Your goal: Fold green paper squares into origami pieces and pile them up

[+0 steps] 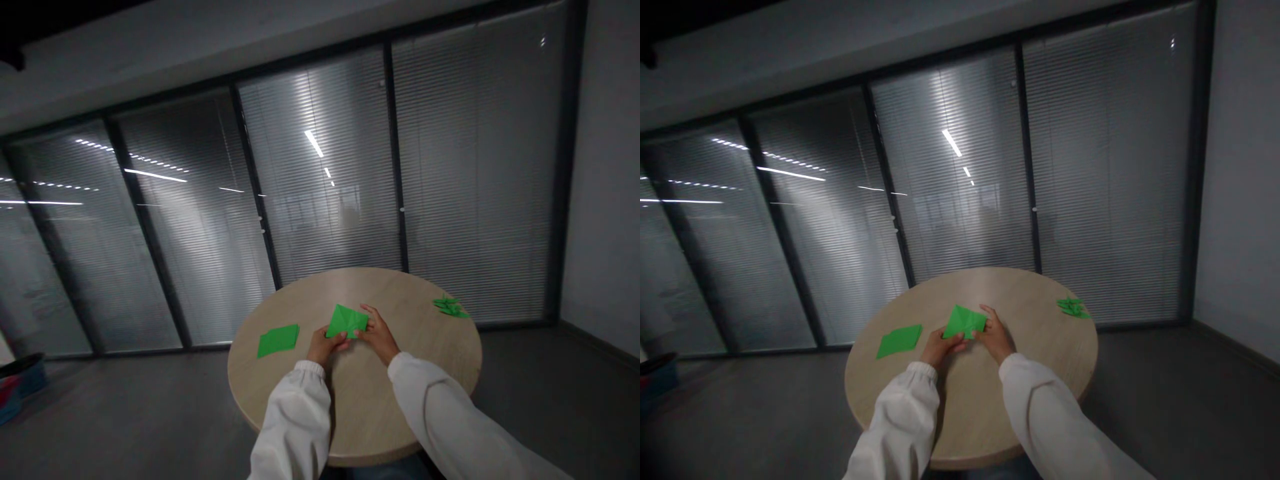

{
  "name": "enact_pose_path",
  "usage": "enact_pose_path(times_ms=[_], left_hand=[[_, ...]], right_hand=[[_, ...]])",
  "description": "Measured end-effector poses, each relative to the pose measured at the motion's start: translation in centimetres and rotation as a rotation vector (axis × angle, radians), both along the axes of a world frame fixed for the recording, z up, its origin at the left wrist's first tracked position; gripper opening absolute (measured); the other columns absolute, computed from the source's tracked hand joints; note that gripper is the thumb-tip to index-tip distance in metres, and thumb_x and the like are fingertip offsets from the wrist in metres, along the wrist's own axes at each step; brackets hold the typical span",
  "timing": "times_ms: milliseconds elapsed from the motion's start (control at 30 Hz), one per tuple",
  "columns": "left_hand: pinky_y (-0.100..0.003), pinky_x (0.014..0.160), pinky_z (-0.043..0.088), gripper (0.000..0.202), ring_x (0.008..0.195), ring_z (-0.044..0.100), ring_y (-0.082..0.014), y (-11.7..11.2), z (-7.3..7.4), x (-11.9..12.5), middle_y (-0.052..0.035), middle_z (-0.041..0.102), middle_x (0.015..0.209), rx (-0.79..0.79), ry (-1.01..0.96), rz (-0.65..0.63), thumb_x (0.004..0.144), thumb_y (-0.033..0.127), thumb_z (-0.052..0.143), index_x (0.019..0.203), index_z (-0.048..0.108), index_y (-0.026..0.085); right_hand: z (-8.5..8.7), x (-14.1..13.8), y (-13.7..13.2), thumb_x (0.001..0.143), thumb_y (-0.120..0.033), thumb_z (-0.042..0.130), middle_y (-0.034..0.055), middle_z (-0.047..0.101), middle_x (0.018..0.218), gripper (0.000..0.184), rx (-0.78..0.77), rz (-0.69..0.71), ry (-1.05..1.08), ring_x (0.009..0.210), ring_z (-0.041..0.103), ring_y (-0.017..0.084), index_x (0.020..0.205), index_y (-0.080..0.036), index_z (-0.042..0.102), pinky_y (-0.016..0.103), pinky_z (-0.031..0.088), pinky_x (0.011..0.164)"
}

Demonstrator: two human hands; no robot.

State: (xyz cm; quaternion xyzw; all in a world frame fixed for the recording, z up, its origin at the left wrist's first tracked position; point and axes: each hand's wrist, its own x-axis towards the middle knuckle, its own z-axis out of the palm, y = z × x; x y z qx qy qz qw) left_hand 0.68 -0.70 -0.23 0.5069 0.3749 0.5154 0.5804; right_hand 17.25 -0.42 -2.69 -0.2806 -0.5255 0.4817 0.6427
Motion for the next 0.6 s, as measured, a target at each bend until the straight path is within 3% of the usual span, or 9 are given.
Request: enact_pose_path(times_ms=[300, 467, 600], left_hand=[[-0.025, 0.061, 0.055, 0.044, 0.061, 0.064, -0.0150, -0.6, 0.6, 0.3, -0.0016, 0.068, 0.065, 0.060, 0.058, -0.021, 0.041, 0.029, 0.089, 0.075, 0.070, 0.009], [-0.025, 0.059, 0.054, 0.044, 0.058, 0.064, -0.0144, -0.3, 0.7, 0.1, -0.0005, 0.068, 0.062, 0.076, 0.019, 0.038, 0.040, 0.028, 0.089, 0.075, 0.068, 0.011], [-0.025, 0.059, 0.054, 0.048, 0.061, 0.066, -0.0160, 0.2, 0.6, -0.2, -0.0021, 0.071, 0.067, 0.062, -0.056, 0.125, 0.040, 0.029, 0.089, 0.081, 0.067, 0.014]], right_hand=[[-0.9, 0.4, 0.9, 0.058, -0.031, 0.077, 0.0027, 0.067, 0.098, 0.053, 0.056, -0.219, -0.240, 0.085, 0.062, 0.020, 0.106, -0.021, 0.059, 0.029, 0.050, 0.073], [-1.0, 0.3, 1.0, 0.058, -0.037, 0.077, 0.0022, 0.069, 0.086, 0.049, 0.015, -0.211, -0.253, 0.075, 0.062, 0.019, 0.100, -0.020, 0.059, 0.028, 0.050, 0.066], [-1.0, 0.0, 0.9, 0.058, -0.039, 0.077, 0.0025, 0.069, 0.083, 0.047, 0.016, -0.112, -0.224, 0.072, 0.062, 0.018, 0.096, -0.019, 0.058, 0.027, 0.049, 0.062]])
